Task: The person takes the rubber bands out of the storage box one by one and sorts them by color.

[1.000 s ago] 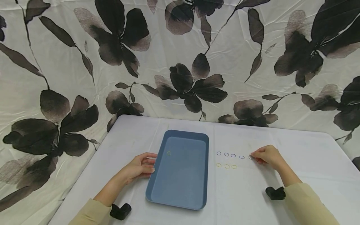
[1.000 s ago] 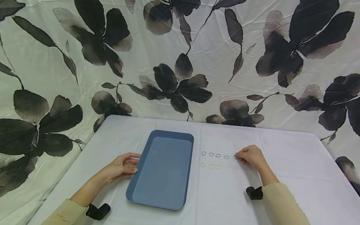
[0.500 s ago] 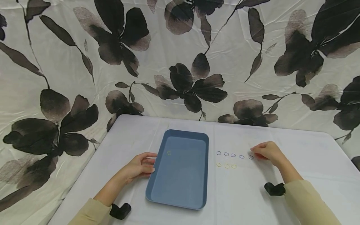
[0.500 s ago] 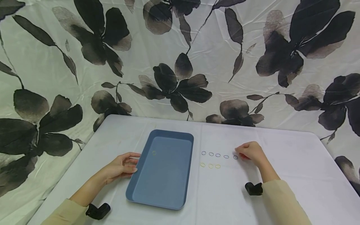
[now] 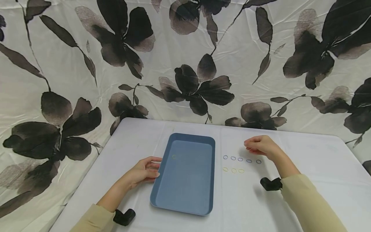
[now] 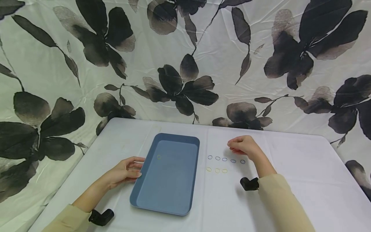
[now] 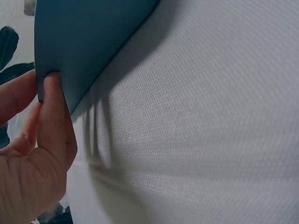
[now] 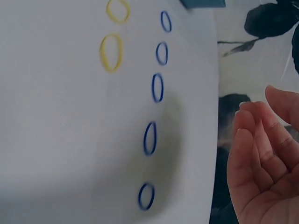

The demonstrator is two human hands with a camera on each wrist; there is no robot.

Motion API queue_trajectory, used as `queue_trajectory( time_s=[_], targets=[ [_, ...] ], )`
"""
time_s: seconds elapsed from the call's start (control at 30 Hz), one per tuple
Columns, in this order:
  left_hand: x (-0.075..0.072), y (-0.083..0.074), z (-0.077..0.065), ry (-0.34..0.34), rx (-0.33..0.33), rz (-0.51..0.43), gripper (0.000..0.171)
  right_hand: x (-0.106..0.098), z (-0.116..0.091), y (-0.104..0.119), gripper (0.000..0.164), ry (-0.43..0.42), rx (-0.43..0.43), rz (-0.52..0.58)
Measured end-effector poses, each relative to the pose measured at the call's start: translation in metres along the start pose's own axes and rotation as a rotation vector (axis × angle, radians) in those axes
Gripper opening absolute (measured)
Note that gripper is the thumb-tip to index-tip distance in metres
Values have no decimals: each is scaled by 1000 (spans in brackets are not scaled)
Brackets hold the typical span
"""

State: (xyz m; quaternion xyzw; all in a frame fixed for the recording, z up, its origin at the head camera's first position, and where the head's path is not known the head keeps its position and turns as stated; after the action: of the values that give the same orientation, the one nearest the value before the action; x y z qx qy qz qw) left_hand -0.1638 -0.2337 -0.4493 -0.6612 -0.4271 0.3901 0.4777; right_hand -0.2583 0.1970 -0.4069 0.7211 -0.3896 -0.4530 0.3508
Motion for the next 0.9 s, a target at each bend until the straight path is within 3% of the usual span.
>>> queue_trajectory(
  time_s=[0.53,0.9],
  targets=[
    [-1,3,2,1,6,7,60,44,15,39,37,99,-49,0],
    [0,2,1,2,10,12,60,78,25,57,35,115,-55,-11]
  ],
)
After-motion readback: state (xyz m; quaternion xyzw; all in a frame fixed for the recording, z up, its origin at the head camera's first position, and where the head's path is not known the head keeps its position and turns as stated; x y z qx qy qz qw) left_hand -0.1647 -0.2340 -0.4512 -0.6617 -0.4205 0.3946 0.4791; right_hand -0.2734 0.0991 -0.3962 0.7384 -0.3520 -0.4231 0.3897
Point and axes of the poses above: each hand's wrist, its own z-axis towards the middle knuckle, its own x-axis out of the palm, y = z × x, the point moved 3 cm from there along z, towards the middle knuckle, and after that the axes turned 3 degrees about x, right-handed, at the moved point
